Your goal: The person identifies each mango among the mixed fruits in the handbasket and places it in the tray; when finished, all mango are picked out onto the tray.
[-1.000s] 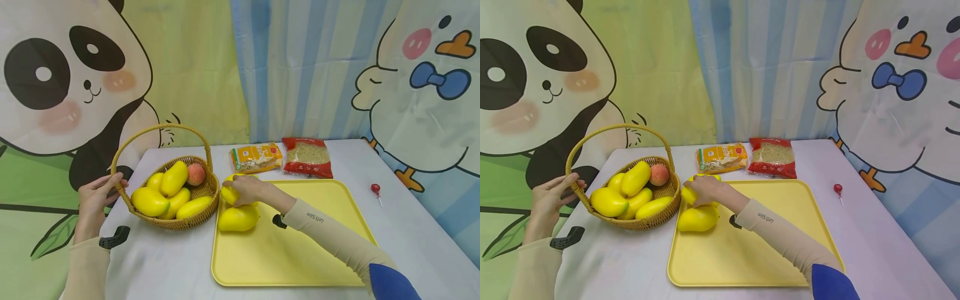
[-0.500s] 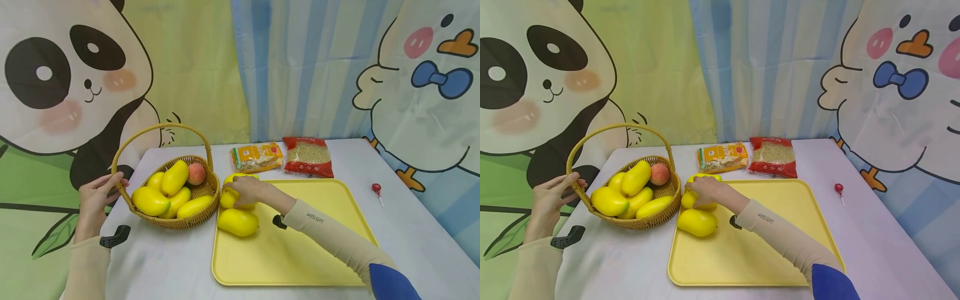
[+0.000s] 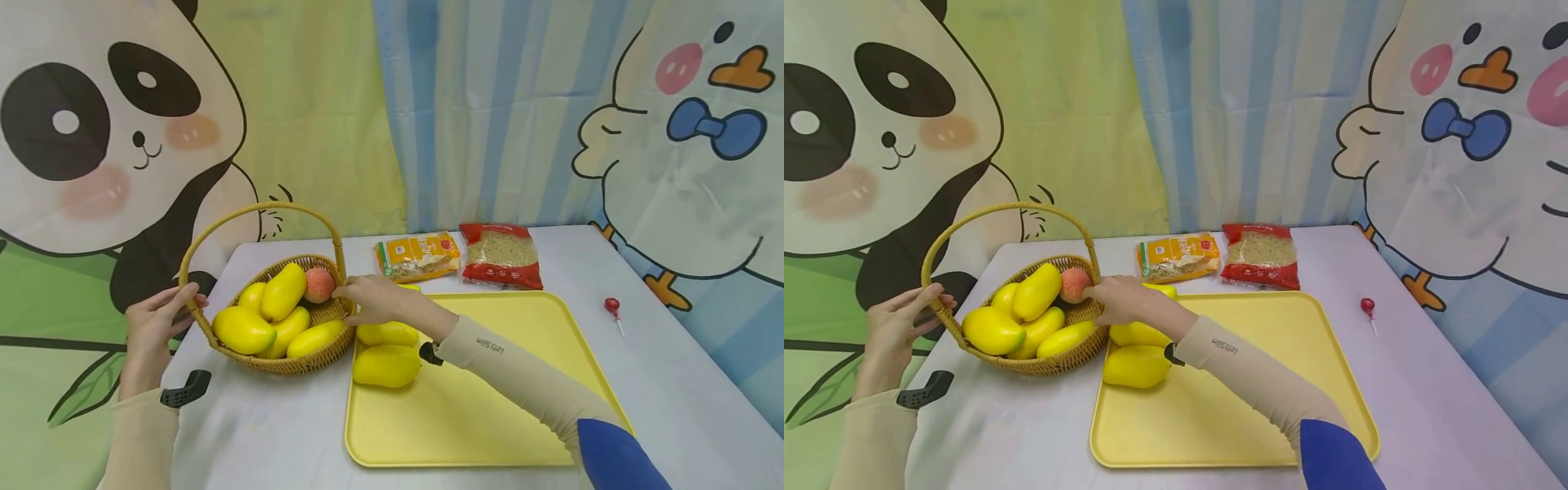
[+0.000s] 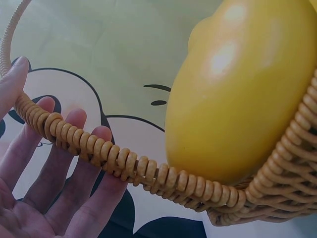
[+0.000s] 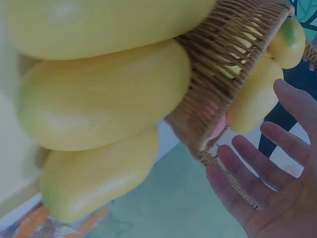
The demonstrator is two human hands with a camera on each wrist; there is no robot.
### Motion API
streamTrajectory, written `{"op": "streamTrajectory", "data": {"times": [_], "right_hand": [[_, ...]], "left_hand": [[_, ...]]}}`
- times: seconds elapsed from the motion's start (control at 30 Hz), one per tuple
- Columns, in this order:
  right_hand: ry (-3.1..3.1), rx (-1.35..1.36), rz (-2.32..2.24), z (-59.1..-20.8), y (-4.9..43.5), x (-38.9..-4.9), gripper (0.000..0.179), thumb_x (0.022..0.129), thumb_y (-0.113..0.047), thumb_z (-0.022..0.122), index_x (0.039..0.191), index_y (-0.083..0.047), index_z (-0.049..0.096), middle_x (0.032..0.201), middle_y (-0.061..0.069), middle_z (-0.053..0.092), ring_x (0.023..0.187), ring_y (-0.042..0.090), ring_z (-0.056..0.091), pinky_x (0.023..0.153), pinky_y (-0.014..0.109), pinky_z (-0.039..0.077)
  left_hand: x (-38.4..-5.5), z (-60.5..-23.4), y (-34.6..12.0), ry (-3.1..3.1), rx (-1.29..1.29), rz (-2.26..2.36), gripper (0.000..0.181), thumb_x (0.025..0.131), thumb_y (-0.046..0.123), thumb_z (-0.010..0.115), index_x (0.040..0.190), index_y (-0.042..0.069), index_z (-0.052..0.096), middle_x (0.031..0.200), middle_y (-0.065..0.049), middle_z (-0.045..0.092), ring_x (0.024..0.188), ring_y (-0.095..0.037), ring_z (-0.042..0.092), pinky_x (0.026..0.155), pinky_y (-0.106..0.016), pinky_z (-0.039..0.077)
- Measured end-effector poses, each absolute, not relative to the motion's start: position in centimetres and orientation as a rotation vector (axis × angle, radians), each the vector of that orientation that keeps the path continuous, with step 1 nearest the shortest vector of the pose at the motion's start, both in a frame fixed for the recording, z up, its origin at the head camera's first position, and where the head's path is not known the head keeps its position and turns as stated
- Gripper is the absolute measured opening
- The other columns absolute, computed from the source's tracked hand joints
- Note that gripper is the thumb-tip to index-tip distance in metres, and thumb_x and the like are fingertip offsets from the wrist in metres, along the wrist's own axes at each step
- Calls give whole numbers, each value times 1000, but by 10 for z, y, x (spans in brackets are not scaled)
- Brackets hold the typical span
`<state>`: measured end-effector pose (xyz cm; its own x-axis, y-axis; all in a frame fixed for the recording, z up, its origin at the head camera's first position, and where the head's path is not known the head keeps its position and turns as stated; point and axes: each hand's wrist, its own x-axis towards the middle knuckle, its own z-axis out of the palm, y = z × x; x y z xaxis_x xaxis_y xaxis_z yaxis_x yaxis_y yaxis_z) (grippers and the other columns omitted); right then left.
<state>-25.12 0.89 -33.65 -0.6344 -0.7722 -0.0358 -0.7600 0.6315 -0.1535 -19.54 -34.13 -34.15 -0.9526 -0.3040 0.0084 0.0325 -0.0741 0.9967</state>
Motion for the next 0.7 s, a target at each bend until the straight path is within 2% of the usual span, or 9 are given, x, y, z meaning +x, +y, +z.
{"op": "streamTrajectory", "data": {"times": [0.3, 0.7], "right_hand": [[2636, -1302, -179, -339, -32, -253, 55, 90, -36, 68, 138, -16, 52, 138, 1, 55, 124, 17, 52, 98, 33, 47], [2559, -1252, -59, -364, -59, -261, 58, 87, -41, 70, 137, -18, 53, 131, 1, 59, 114, 14, 57, 93, 27, 48]], "left_hand": [[-194, -341, -342, -1954, 307, -2132, 18, 81, 28, 77, 94, 16, 76, 72, 5, 73, 70, -4, 69, 63, -15, 55], [-195, -342, -343, -1974, 295, -2117, 18, 81, 29, 77, 94, 17, 76, 73, 6, 73, 71, -4, 69, 63, -15, 54]]}}
